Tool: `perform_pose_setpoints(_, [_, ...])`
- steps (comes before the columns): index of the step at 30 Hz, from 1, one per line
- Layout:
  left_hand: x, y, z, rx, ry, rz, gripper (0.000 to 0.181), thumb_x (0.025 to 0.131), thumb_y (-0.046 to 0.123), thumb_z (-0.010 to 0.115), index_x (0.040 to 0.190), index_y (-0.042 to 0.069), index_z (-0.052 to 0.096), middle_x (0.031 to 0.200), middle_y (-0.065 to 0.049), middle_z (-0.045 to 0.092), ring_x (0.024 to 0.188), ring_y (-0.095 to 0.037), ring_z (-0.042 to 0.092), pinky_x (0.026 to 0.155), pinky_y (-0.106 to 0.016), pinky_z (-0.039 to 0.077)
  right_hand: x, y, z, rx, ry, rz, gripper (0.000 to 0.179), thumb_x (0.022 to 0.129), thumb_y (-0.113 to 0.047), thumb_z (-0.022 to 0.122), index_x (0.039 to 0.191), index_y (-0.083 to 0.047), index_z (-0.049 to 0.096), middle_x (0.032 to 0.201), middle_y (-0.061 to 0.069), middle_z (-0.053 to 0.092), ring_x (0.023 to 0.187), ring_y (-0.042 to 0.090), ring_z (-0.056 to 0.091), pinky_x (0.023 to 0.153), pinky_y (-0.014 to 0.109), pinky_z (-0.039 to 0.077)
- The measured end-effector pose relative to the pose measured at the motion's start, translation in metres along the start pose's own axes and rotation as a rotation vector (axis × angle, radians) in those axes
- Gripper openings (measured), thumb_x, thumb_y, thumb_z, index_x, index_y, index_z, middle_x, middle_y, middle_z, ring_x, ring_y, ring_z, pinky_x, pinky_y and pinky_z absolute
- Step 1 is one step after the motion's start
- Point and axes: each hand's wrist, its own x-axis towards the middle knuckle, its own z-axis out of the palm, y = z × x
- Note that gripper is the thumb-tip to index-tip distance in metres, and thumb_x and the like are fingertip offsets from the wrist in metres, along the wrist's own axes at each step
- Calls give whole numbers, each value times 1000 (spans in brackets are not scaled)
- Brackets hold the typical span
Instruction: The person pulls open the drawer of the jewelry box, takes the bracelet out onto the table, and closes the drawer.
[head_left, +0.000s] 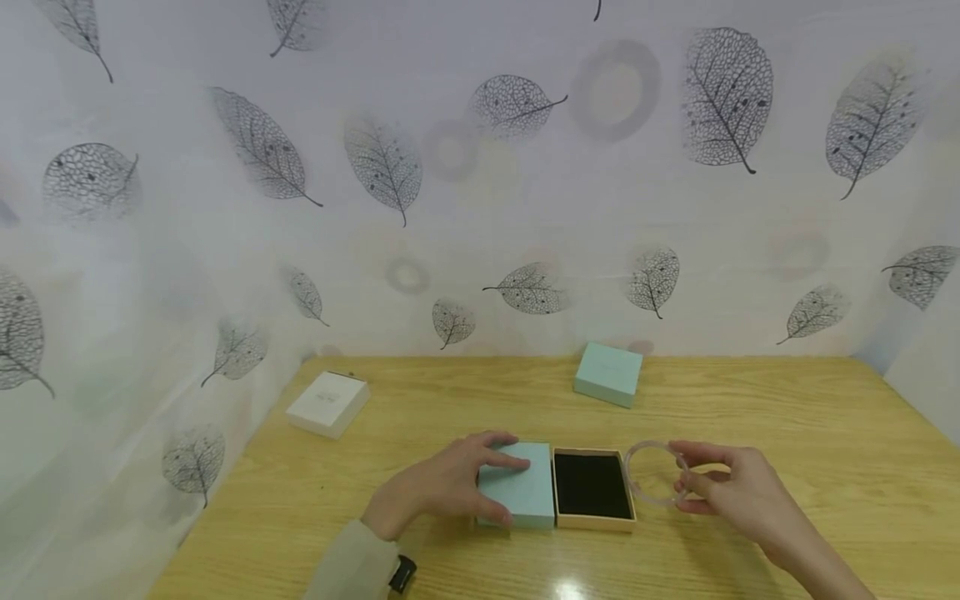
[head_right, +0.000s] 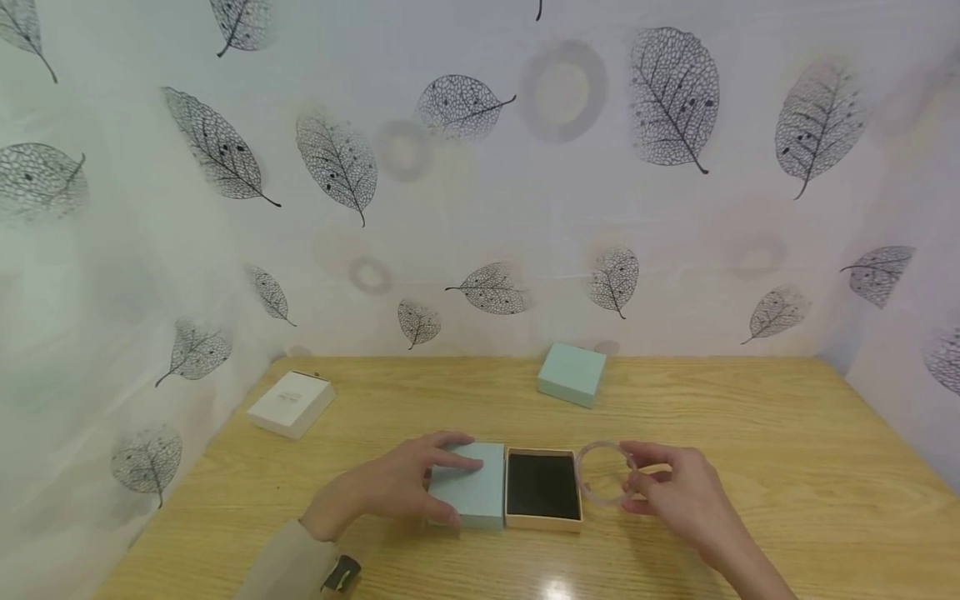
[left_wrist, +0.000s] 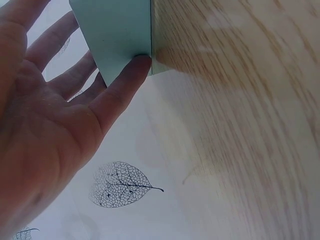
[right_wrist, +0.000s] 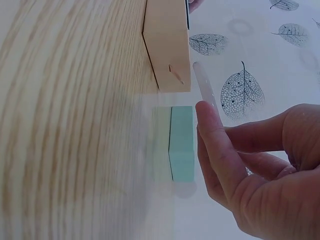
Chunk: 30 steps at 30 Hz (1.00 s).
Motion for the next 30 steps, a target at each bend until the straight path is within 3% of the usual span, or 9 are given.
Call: perform_pose_setpoints(30, [0, 0, 1, -3, 9, -6, 64, 80, 45, 85, 139, 35, 64, 163, 4, 39, 150, -31, 36, 120, -58, 35, 0, 6, -7, -2, 16, 31, 50, 100, 4, 55, 149, 10, 44, 141, 35, 52, 97, 14, 71, 78, 30, 64])
